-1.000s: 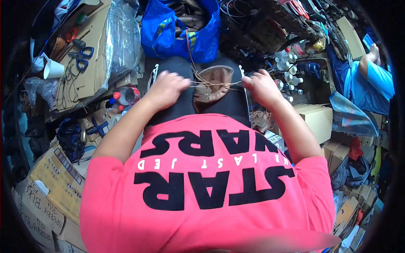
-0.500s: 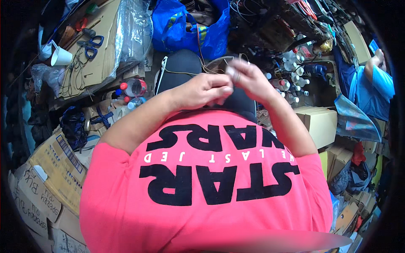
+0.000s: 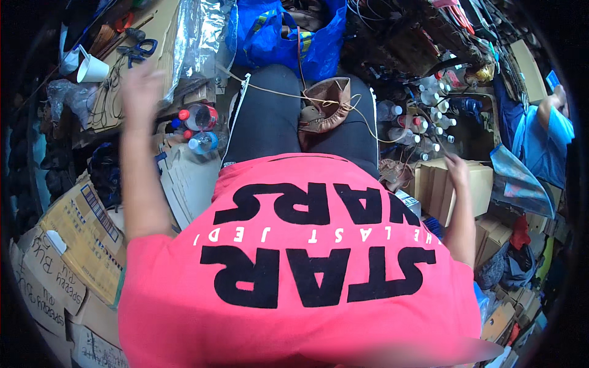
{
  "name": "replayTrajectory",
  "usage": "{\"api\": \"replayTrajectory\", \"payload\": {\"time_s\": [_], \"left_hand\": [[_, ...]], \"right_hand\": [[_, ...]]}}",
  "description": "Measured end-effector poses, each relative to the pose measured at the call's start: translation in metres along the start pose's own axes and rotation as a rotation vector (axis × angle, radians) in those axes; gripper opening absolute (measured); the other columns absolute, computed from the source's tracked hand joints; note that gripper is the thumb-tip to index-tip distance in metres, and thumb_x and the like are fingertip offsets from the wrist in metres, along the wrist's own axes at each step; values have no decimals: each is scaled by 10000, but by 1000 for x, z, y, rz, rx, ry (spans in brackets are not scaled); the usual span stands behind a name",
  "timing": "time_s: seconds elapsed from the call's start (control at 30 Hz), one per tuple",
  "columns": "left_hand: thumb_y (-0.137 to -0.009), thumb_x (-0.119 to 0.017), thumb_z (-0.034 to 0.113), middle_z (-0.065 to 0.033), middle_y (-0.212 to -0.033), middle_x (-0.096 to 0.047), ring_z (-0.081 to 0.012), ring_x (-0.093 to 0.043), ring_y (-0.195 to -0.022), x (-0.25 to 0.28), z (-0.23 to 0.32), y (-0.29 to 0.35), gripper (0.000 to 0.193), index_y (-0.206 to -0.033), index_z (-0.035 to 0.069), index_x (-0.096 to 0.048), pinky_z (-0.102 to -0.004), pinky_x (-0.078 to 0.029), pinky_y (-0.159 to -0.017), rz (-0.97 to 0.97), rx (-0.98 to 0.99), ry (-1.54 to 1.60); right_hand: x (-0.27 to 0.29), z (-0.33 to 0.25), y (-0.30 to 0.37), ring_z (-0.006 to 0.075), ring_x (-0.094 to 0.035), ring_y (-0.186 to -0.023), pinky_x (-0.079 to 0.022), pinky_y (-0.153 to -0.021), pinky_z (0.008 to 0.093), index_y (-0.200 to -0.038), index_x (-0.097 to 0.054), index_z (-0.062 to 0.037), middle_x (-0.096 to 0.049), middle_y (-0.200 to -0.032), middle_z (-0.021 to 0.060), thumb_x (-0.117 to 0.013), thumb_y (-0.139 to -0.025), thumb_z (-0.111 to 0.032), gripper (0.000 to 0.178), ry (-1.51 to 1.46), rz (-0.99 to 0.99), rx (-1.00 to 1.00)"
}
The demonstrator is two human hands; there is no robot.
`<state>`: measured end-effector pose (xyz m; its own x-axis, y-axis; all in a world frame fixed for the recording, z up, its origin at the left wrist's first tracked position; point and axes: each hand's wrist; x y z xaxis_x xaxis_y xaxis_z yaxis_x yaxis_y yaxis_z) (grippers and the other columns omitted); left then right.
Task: Stitching a leather shoe component by hand using a needle and thread.
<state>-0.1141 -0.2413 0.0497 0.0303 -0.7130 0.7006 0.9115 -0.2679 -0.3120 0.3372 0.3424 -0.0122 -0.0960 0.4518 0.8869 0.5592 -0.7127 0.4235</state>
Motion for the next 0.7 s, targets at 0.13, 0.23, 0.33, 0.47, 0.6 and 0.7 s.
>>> {"api": "replayTrajectory", "payload": {"time_s": [0.13,0.23,0.33,0.47,0.6,0.7], "left_hand": [[-758,-645,98,-124,-1184,-566,-266,-563,-1042,-109,126,56,422,-1174,109,-578,-320,-433,-921,-560,-468,145],[-781,-635,137,-131,-1041,-616,-287,-589,-948,-146,135,76,280,-1053,72,-620,-329,-463,-834,-614,-497,287],[-847,-584,232,-128,-687,-554,-259,-545,-652,-146,128,69,241,-761,7,-577,-355,-423,-618,-705,-369,304],[-868,-569,276,-89,-688,-597,-198,-507,-590,-106,54,49,266,-784,27,-608,-363,-396,-575,-729,4,274],[-876,-562,285,-109,-843,-644,-191,-581,-749,-101,40,55,270,-904,27,-635,-350,-447,-680,-938,320,295],[-841,-590,287,-165,-1175,-571,-253,-519,-1140,-121,61,40,405,-1180,67,-565,-338,-394,-964,-403,-37,309]], "right_hand": [[-29,-178,35,103,-521,-1019,-399,-893,250,-1341,-435,-172,-558,-1214,87,-636,-834,-190,546,-591,-254,474],[-34,-239,53,69,-470,-793,-400,-735,223,-1141,-556,-62,-563,-915,-11,-594,-878,-247,324,-762,-489,483],[-33,-241,41,56,-410,-657,-350,-602,217,-761,-573,-68,-490,-696,-65,-601,-868,-300,257,-736,-494,377],[-21,-177,20,40,-367,-605,-284,-540,216,-724,-515,-112,-418,-639,-78,-595,-868,-297,248,-907,-378,267],[-27,-161,21,59,-403,-622,-327,-550,222,-848,-599,-64,-448,-675,-59,-566,-889,-263,206,-688,-360,253],[-20,-162,6,116,-501,-686,-435,-643,258,-1202,-569,-78,-531,-833,41,-519,-900,-195,328,-403,-132,380]]}}
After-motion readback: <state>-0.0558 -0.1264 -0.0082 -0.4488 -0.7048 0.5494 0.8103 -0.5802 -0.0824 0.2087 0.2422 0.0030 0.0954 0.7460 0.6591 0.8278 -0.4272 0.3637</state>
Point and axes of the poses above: each hand's wrist, its own y-axis away from the middle knuckle, its own x-axis out of the back of the hand, z = x × y
